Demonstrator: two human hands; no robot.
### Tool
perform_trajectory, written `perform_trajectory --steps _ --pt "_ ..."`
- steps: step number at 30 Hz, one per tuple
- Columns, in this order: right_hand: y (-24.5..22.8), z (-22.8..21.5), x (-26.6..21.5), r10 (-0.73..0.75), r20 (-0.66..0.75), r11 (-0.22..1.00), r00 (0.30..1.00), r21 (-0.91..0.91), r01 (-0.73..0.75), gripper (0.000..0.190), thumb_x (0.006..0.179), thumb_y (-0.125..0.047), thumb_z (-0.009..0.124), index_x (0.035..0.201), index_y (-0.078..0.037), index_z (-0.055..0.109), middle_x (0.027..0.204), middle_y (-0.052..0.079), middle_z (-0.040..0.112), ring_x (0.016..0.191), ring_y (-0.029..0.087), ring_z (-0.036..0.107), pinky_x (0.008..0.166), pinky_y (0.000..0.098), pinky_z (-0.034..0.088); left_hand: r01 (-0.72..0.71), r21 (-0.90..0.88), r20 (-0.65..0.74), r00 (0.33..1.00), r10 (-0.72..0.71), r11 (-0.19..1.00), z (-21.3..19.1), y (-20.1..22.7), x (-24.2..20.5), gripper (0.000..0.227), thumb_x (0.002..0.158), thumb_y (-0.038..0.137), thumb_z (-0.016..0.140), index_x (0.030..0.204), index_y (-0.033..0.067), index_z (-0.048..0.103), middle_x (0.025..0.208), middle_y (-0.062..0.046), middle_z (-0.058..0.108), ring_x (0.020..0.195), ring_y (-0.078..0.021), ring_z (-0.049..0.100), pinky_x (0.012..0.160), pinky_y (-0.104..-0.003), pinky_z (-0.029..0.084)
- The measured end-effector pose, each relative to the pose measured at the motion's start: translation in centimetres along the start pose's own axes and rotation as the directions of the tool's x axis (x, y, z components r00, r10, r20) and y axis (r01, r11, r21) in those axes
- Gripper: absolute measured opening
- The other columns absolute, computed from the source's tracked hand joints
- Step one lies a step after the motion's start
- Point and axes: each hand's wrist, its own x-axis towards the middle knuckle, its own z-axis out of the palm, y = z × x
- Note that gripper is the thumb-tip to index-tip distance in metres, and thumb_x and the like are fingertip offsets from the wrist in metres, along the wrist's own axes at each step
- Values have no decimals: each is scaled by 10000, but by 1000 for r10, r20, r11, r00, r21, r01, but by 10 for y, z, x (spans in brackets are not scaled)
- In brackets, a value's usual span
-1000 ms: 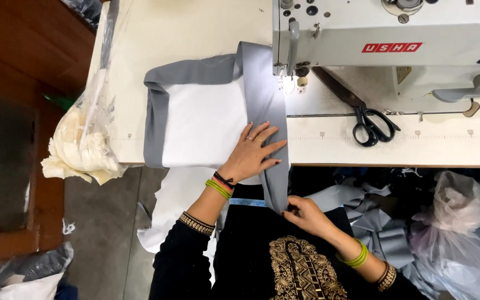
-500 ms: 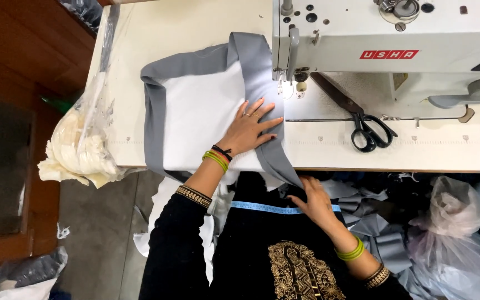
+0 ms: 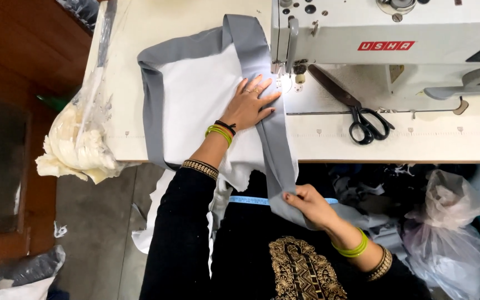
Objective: The recorder is sewing grey fabric strips onto a white textured fabric piece using an industrial sewing machine.
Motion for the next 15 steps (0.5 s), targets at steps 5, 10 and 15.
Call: perform_trajectory --steps 5,10,15 --pt "-48 19 17 180 132 715 975 663 -222 287 1091 -194 600 970 44 705 851 20 727 722 83 626 632 256 493 240 157 -139 966 -219 958 -37 11 -33 650 1006 533 585 1563 231 439 1637 -126 361 1547 -349 197 1229 -645 106" --pt "-47 19 3 154 97 961 983 218 -172 263 1024 -187 608 1038 36 745 849 -35 702 762 25 582 668 234 502 774 78 -46 632 -774 628 -47 -29 -117 829 955 667 487 1608 189 308 1659 -201 218 1515 -516 66 1132 -743 43" --pt "-20 6 -12 108 17 993 994 -40 -108 166 939 -111 686 1014 31 728 828 -13 689 765 34 575 667 251 508 706 139 -88 707 -701 695 -28 -95 -142 778 1002 635 453 1624 186 327 1679 -243 192 1523 -526 78 1152 -749 43"
